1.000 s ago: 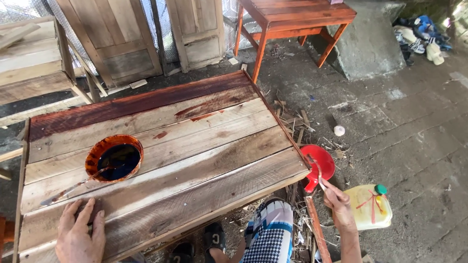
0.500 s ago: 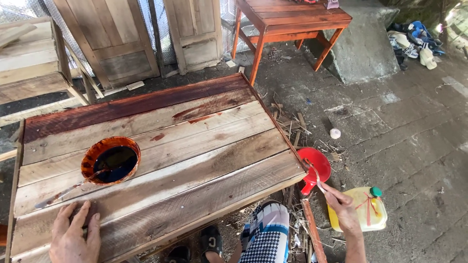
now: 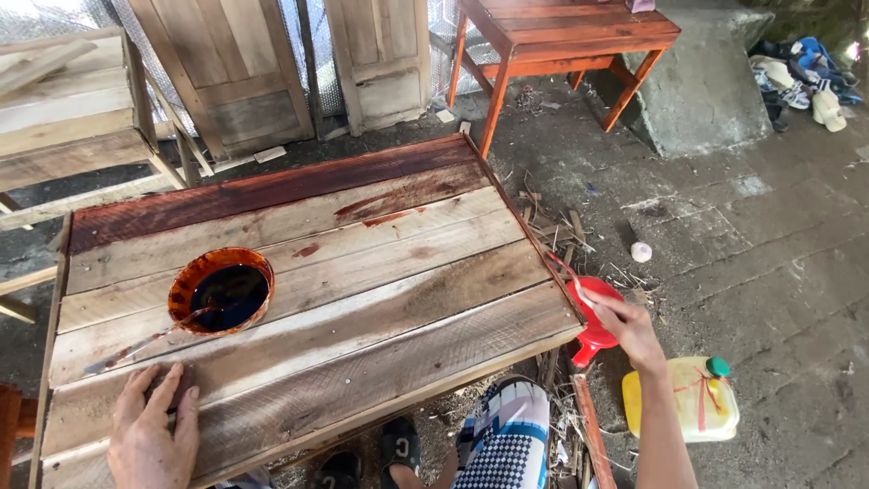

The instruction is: The person applies dark wood stain to a wooden table surface using a brush. They dip the brush into a container of stain and spread it across the planks, working from one end to the other.

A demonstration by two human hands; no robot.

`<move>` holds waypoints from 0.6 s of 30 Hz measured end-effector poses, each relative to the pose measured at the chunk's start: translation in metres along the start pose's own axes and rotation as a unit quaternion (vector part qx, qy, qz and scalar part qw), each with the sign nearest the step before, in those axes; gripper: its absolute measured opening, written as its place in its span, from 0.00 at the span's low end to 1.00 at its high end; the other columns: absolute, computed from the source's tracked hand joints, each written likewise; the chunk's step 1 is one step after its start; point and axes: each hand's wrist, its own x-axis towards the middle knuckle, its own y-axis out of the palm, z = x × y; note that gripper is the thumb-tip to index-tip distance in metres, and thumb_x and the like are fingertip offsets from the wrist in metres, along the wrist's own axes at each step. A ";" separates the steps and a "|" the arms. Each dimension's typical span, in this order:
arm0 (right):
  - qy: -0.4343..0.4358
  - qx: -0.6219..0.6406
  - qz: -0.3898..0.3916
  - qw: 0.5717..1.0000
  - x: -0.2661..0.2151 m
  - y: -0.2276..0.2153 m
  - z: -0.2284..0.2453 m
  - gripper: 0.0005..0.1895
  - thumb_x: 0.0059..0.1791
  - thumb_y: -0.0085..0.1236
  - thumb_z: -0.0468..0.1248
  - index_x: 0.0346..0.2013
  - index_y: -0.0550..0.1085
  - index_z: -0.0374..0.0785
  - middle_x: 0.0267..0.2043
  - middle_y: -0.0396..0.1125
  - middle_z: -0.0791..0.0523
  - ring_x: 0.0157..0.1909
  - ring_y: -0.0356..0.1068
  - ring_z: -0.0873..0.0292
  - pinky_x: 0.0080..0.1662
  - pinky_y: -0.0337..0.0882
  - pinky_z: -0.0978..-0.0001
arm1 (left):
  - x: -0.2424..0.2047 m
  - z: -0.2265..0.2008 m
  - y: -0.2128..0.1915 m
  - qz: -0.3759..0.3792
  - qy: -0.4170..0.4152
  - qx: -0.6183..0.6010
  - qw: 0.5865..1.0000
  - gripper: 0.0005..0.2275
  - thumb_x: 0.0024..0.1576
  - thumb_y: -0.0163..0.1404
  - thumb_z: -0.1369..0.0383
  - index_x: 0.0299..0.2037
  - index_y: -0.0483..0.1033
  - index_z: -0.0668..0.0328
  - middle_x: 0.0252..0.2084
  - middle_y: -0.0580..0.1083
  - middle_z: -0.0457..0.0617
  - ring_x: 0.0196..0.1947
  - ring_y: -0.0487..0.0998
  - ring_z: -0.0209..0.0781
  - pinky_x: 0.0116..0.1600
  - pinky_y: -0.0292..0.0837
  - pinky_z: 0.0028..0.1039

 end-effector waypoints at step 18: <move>-0.067 -0.173 -0.004 0.983 0.041 0.002 0.045 0.15 0.52 0.57 0.38 0.53 0.79 0.51 0.51 0.76 0.59 0.14 0.40 0.72 0.17 0.47 0.79 | 0.001 -0.002 -0.001 0.006 -0.005 0.005 1.000 0.16 0.62 0.58 0.67 0.60 0.84 0.56 0.67 0.76 0.54 0.72 0.74 0.49 0.61 0.78 0.41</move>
